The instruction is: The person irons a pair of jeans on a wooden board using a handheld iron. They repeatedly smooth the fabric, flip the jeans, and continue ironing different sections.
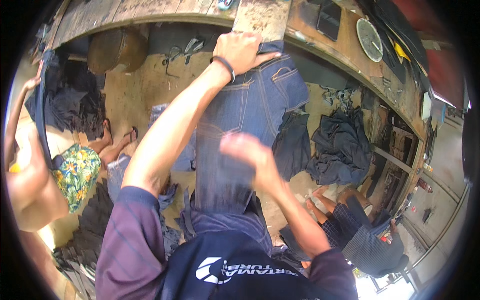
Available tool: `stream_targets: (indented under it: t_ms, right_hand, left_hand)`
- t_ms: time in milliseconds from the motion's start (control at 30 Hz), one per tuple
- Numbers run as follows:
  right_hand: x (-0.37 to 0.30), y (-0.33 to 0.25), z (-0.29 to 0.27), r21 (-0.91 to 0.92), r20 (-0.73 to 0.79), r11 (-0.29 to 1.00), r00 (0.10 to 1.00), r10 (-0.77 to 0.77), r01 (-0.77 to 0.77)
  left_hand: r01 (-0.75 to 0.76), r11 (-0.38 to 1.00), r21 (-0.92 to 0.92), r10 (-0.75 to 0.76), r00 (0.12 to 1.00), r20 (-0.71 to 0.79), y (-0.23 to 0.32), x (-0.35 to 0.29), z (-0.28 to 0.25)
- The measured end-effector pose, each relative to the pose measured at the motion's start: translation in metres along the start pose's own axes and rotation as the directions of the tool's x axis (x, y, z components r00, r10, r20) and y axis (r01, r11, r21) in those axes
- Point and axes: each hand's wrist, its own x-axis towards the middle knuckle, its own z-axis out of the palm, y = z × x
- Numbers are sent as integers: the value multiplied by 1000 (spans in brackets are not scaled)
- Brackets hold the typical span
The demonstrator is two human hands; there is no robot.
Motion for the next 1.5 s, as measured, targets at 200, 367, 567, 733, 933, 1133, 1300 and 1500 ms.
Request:
stream_targets:
  t_ms: [200, 367, 567, 733, 933, 1133, 1300, 1500]
  right_hand:
    - [-66, -6, 55, 160, 71, 987, 996, -46, 34]
    - [-146, 7, 96, 240, -20, 921, 947, 320, -306]
    - [-75, 9, 47, 107, 246, 994, 969, 2, -29]
    - [19, 2, -8, -114, -47, 993, 999, -25, 19]
    - [-45, -15, 41, 72, 384, 991, 920, 76, -112]
    - [-39, 18, 53, -114, 17, 991, 997, -73, 74]
    - [-31, -19, 53, 54, 205, 997, 978, 44, -56]
    - [10, 55, -3, -446, -712, 824, 696, -90, -350]
  left_hand:
    - [41, 999, 15, -42, 995, 86, 10, 9, -14]
    - [-173, 970, -173, 143, 974, -176, 32, -39, -73]
    - [-442, 881, -168, 473, 806, 356, 9, -106, -77]
    - [-472, 858, -205, 509, 834, 211, 1, -106, -43]
    - [-451, 871, -194, 489, 833, 260, 1, -102, -44]
    - [-468, 855, -222, 509, 839, 190, -3, -104, -43]
    - [-465, 862, -202, 503, 837, 217, -8, -103, -32]
    - [-182, 981, -69, 187, 980, 70, 30, -127, -59]
